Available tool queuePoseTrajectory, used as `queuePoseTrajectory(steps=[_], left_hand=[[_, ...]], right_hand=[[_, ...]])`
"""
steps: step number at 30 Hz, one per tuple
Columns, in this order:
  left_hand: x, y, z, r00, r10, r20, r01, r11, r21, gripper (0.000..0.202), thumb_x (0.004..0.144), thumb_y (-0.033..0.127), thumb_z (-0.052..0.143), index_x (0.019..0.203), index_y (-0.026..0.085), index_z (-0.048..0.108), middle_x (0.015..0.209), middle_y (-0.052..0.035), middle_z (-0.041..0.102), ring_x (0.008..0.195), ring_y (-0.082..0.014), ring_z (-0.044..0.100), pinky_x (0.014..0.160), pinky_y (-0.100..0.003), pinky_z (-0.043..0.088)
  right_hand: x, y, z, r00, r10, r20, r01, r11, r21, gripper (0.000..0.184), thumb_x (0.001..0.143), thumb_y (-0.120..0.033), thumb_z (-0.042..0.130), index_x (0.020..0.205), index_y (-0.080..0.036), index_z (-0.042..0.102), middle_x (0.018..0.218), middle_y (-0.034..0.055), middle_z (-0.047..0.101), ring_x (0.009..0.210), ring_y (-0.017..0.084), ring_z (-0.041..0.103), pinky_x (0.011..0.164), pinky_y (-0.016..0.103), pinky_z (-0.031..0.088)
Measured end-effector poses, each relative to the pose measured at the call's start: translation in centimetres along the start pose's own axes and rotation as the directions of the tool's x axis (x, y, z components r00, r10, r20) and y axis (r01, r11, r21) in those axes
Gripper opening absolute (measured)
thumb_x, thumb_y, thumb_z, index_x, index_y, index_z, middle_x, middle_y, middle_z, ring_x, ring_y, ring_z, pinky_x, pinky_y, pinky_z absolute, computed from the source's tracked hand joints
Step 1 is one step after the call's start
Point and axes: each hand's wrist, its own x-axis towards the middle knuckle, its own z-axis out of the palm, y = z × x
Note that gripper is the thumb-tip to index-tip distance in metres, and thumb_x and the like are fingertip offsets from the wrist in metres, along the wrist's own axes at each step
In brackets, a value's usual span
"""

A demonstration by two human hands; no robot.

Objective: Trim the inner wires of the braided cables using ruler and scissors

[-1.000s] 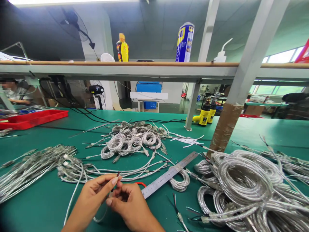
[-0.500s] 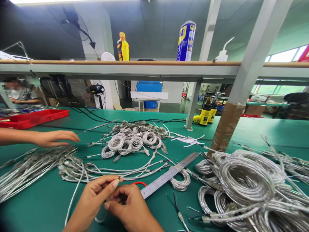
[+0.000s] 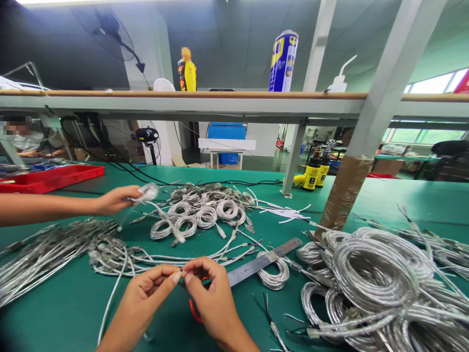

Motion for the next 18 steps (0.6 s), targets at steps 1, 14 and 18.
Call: queuePoseTrajectory(steps=[1, 14, 18], left_hand=[[-0.01, -0.01, 0.0, 1.0, -0.001, -0.008, 0.001, 1.0, 0.007, 0.012, 0.07, 0.025, 0.058, 0.075, 0.016, 0.065, 0.065, 0.0, 0.065, 0.06, -0.0121, 0.054, 0.059, -0.019, 0.044], [-0.15, 0.2, 0.22, 1.0, -0.02, 0.01, 0.02, 1.0, 0.023, 0.012, 0.069, 0.026, 0.059, 0.071, 0.015, 0.063, 0.06, 0.0005, 0.061, 0.057, -0.0113, 0.051, 0.054, -0.018, 0.041], [-0.01, 0.09, 0.24, 0.998, -0.06, -0.014, 0.06, 0.998, 0.017, 0.015, 0.066, 0.029, 0.062, 0.067, 0.014, 0.061, 0.054, 0.0031, 0.055, 0.044, -0.0061, 0.041, 0.042, -0.014, 0.032]], right_hand=[[0.02, 0.04, -0.08, 1.0, 0.001, -0.01, 0.0, 1.0, 0.013, 0.013, 0.072, -0.024, 0.053, 0.078, -0.015, 0.059, 0.073, 0.0023, 0.057, 0.066, 0.013, 0.048, 0.062, 0.024, 0.039], [0.71, 0.19, -0.54, 0.996, 0.075, 0.04, -0.082, 0.975, 0.206, 0.019, 0.064, -0.032, 0.064, 0.063, -0.014, 0.057, 0.055, -0.0034, 0.049, 0.051, 0.007, 0.04, 0.05, 0.019, 0.032], [0.83, 0.15, -0.6, 0.987, 0.146, 0.074, -0.161, 0.944, 0.288, 0.022, 0.062, -0.032, 0.065, 0.061, -0.013, 0.053, 0.052, -0.005, 0.045, 0.047, 0.005, 0.035, 0.046, 0.018, 0.028]])
